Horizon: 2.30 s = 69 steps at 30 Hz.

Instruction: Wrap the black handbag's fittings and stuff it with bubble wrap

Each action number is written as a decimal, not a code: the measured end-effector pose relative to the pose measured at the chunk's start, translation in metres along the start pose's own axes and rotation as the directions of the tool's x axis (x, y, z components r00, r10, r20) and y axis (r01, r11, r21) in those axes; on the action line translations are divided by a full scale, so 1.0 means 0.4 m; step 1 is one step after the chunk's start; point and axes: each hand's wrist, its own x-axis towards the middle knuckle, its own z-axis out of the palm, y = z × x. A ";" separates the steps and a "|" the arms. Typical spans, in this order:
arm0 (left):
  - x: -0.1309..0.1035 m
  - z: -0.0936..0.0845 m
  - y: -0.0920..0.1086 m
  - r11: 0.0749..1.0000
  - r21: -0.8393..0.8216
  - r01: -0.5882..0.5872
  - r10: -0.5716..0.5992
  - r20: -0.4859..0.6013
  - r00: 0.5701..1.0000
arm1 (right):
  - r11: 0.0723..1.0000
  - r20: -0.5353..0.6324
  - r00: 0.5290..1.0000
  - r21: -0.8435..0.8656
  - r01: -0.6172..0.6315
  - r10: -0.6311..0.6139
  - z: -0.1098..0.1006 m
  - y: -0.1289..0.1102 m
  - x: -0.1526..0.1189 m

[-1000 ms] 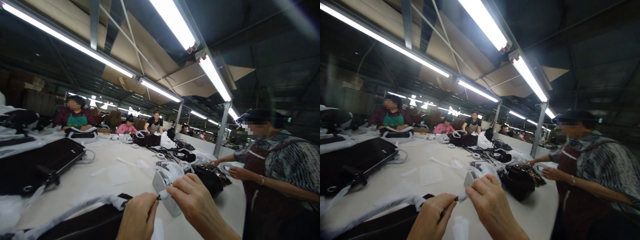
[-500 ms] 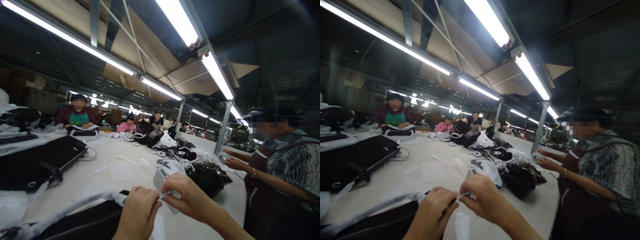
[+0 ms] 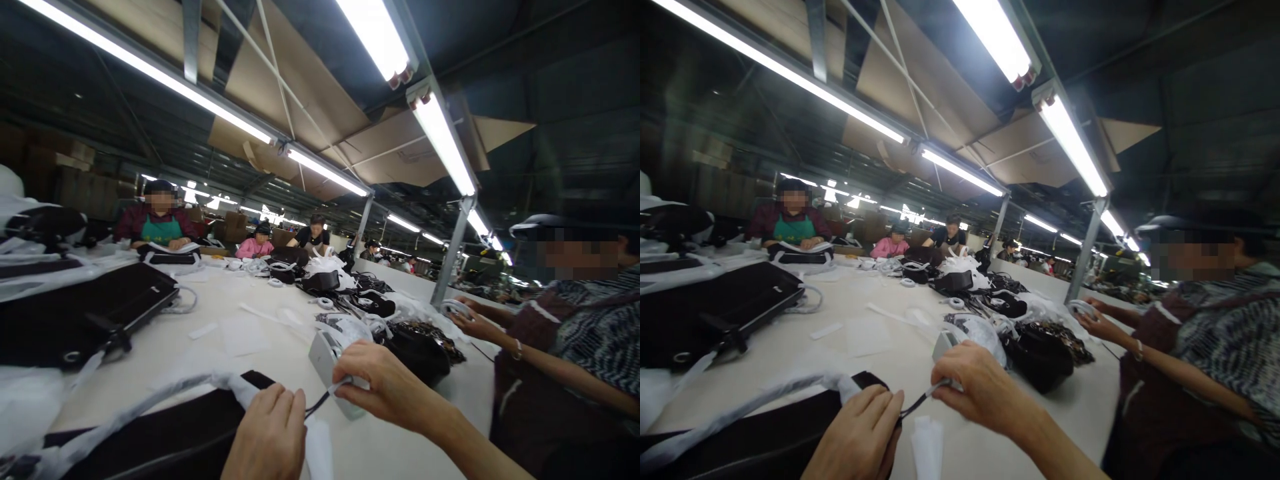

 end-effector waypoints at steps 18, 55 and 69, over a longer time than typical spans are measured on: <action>0.049 -0.086 -0.089 0.920 -0.315 0.234 -0.082 0.429 0.899 | 0.937 0.294 0.955 -0.343 0.061 0.046 0.040 -0.099 0.122; 0.051 -0.071 -0.149 0.991 -0.128 -0.029 0.053 0.190 0.980 | 0.992 -0.046 0.999 -0.128 0.016 -0.023 0.078 -0.053 0.017; -0.124 -0.209 -0.116 0.977 0.212 0.015 -0.086 0.332 0.939 | 0.973 0.384 0.921 -0.229 0.036 0.057 0.127 -0.153 0.093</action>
